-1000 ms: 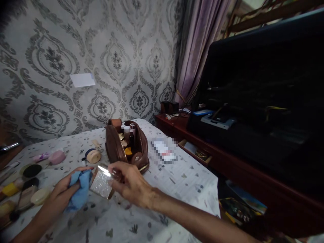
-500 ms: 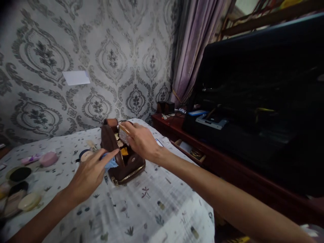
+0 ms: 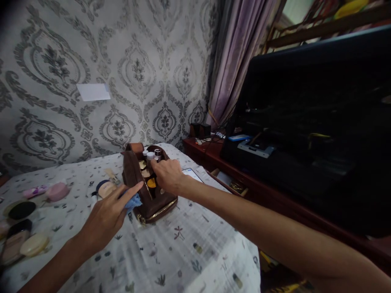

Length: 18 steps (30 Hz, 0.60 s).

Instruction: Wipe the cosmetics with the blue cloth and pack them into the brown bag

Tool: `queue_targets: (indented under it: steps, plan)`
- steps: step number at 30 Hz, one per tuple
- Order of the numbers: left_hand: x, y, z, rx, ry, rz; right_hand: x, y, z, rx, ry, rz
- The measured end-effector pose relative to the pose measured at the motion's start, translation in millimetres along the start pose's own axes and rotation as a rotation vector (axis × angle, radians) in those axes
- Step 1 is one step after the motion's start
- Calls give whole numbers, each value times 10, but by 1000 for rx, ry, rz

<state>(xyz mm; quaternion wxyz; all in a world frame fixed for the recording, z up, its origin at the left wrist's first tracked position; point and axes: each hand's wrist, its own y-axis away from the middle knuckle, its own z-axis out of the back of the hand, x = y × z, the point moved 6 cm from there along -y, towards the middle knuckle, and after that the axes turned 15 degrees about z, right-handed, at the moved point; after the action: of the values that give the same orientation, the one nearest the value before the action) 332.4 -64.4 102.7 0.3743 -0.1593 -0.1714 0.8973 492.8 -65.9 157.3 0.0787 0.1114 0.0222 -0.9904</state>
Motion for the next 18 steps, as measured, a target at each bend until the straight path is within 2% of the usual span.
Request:
queue_targets:
  steps: [9,18]
  plan:
    - [23,12,-60,63,-29,50,-65,-196,-207,102,-2,-23]
    - [52,45,-117,106,-23,104,3,-232,-168,174,24,52]
